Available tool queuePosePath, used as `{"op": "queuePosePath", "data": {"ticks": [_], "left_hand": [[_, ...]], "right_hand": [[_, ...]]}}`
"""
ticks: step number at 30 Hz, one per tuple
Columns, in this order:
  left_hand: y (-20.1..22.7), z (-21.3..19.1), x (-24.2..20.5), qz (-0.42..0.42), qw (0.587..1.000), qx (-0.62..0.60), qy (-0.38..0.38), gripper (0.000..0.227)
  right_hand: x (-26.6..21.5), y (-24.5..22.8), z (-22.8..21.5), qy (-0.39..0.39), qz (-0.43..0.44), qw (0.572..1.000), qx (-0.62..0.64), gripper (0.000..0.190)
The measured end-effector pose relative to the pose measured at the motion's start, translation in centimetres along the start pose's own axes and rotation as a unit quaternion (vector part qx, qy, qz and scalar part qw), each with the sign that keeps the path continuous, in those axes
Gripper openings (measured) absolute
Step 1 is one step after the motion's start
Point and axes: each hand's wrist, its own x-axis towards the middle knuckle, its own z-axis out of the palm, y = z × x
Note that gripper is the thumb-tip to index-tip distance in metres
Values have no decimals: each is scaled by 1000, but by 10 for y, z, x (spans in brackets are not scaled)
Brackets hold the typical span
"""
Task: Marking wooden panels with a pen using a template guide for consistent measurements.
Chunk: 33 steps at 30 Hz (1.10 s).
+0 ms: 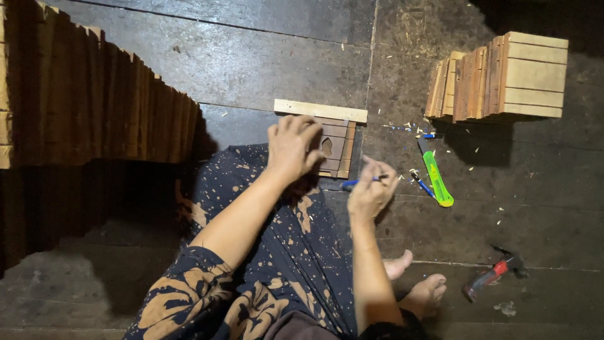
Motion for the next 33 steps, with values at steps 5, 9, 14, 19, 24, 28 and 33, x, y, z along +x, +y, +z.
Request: {"op": "queuePosePath", "data": {"ticks": [5, 9, 14, 19, 24, 28, 33], "left_hand": [[17, -7, -4, 41, 989, 102, -94, 82], [19, -2, -2, 19, 987, 113, -115, 85], [20, 3, 0, 5, 987, 110, -114, 84], [22, 0, 2, -7, 986, 109, -129, 84], [25, -3, 2, -18, 984, 106, -141, 84], [27, 2, 3, -23, 982, 115, -147, 85], [31, 2, 5, -33, 978, 128, -159, 83]], "right_hand": [[39, -33, -25, 10, 325, 896, 303, 46], [44, -25, -12, 38, 380, 761, 525, 26], [31, -17, 6, 48, 348, 781, 516, 24], [42, -37, 12, 42, 243, 862, 442, 17], [57, -53, 12, -3, 128, 912, 390, 12], [63, -49, -8, -50, 53, 955, 288, 14], [35, -49, -56, -147, -58, 966, 204, 13]]}}
